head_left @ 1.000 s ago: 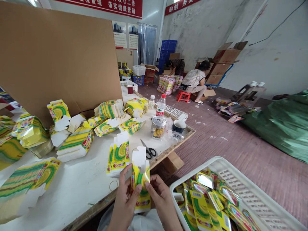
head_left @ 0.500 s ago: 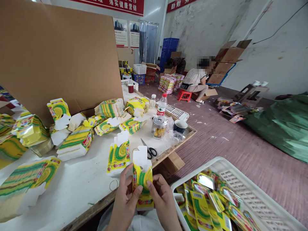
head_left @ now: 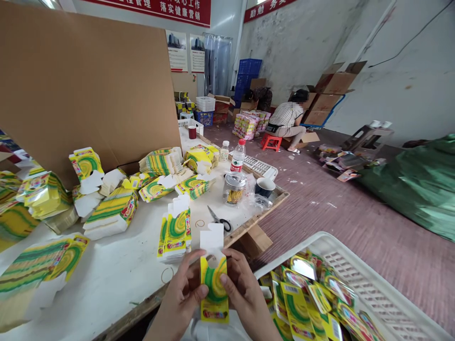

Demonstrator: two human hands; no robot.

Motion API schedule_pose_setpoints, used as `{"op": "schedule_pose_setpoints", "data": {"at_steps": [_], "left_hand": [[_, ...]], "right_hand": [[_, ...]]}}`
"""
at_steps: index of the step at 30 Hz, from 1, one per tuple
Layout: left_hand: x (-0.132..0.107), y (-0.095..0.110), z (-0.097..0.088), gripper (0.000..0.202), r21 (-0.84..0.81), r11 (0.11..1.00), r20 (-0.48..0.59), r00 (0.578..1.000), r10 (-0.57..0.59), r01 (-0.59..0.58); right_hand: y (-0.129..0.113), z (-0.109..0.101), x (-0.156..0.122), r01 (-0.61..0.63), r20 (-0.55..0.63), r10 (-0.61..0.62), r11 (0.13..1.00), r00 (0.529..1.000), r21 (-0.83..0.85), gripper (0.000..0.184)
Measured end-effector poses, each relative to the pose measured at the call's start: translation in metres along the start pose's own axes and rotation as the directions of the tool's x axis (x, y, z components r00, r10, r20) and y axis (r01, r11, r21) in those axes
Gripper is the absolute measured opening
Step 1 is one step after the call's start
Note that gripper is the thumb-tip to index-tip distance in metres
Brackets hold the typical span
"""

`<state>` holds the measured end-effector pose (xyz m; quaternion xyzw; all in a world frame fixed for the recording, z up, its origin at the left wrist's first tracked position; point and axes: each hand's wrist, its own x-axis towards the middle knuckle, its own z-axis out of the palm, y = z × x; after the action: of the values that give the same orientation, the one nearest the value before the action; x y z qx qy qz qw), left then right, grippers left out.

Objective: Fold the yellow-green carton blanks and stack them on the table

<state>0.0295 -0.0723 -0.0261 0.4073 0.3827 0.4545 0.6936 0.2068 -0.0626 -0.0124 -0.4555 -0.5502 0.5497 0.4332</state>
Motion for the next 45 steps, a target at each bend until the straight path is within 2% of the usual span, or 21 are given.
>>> {"op": "schedule_pose_setpoints", "data": {"at_steps": [3, 6, 11, 15, 19, 21, 23, 25, 26, 27, 29, 31, 33, 36, 38, 41, 45], "left_hand": [[-0.002, -0.004, 0.000, 0.050, -0.089, 0.994, 0.118, 0.992, -0.052, 0.063], [-0.004, -0.007, 0.003, 0.048, -0.138, 0.987, 0.128, 0.990, -0.063, 0.080], [-0.004, -0.006, 0.004, 0.050, -0.182, 0.979, 0.158, 0.986, -0.060, 0.089], [-0.003, -0.003, 0.005, 0.044, -0.285, 0.956, 0.231, 0.973, 0.000, 0.068], [-0.002, -0.006, 0.008, 0.042, -0.314, 0.948, 0.261, 0.965, 0.027, 0.058], [-0.002, -0.007, 0.008, 0.051, -0.300, 0.952, 0.242, 0.970, 0.014, 0.061], [-0.001, -0.009, 0.007, 0.073, -0.291, 0.955, 0.221, 0.975, 0.009, 0.058], [0.000, -0.009, 0.008, 0.089, -0.286, 0.956, 0.233, 0.973, 0.002, 0.067], [0.000, -0.009, 0.008, 0.091, -0.279, 0.958, 0.253, 0.967, -0.002, 0.074], [0.001, -0.010, 0.008, 0.088, -0.264, 0.962, 0.270, 0.963, -0.002, 0.076], [0.001, -0.011, 0.009, 0.076, -0.229, 0.971, 0.273, 0.962, -0.005, 0.070], [0.002, -0.012, 0.009, 0.062, -0.184, 0.982, 0.224, 0.975, -0.003, 0.046], [0.002, -0.013, 0.009, 0.050, -0.113, 0.994, 0.131, 0.991, 0.022, -0.007], [0.002, -0.013, 0.009, 0.044, 0.015, 0.998, 0.011, 0.998, 0.063, -0.063], [0.001, -0.013, 0.008, 0.044, 0.054, 0.997, -0.012, 0.998, 0.060, -0.060], [0.000, -0.016, 0.008, 0.046, 0.076, 0.995, 0.034, 0.998, 0.061, -0.063], [-0.001, -0.021, 0.007, 0.052, 0.086, 0.995, 0.087, 0.995, 0.052, -0.059]], "right_hand": [[-0.005, -0.006, 0.000, -0.019, 0.029, 0.022, 0.993, 0.999, -0.115, 0.025], [-0.009, -0.007, 0.001, -0.005, 0.027, 0.010, 0.983, 1.000, -0.181, 0.028], [-0.016, -0.010, 0.004, 0.102, 0.027, -0.099, 0.981, 0.995, -0.164, 0.029], [-0.020, -0.015, 0.004, 0.094, 0.087, -0.082, 0.985, 0.993, -0.143, 0.033], [-0.016, -0.018, 0.005, 0.093, 0.079, -0.082, 0.984, 0.994, -0.151, 0.042], [-0.013, -0.019, 0.004, 0.080, 0.056, -0.072, 0.985, 0.996, -0.156, 0.042], [-0.011, -0.019, 0.002, 0.083, 0.036, -0.078, 0.984, 0.996, -0.160, 0.039], [-0.009, -0.017, 0.000, 0.072, -0.003, -0.073, 0.987, 0.997, -0.142, 0.030], [-0.008, -0.016, -0.001, 0.057, -0.032, -0.061, 0.992, 0.998, -0.110, 0.023], [-0.007, -0.015, -0.001, 0.042, -0.066, -0.046, 0.997, 0.997, -0.066, 0.017], [-0.006, -0.014, -0.001, 0.048, -0.129, -0.046, 0.999, 0.991, 0.009, 0.029], [-0.006, -0.015, 0.001, 0.113, -0.163, -0.117, 0.993, 0.980, -0.034, 0.029], [-0.008, -0.018, 0.001, 0.151, -0.149, -0.170, 0.980, 0.974, -0.130, 0.027], [-0.011, -0.020, 0.000, 0.046, -0.066, -0.059, 0.981, 0.996, -0.190, 0.031], [-0.012, -0.018, -0.001, -0.057, -0.015, 0.055, 0.973, 0.998, -0.222, 0.032], [-0.008, -0.012, 0.000, -0.121, 0.017, 0.131, 0.951, 0.991, -0.286, 0.038], [0.001, -0.006, 0.003, -0.135, -0.032, 0.132, 0.926, 0.991, -0.354, 0.035]]}}
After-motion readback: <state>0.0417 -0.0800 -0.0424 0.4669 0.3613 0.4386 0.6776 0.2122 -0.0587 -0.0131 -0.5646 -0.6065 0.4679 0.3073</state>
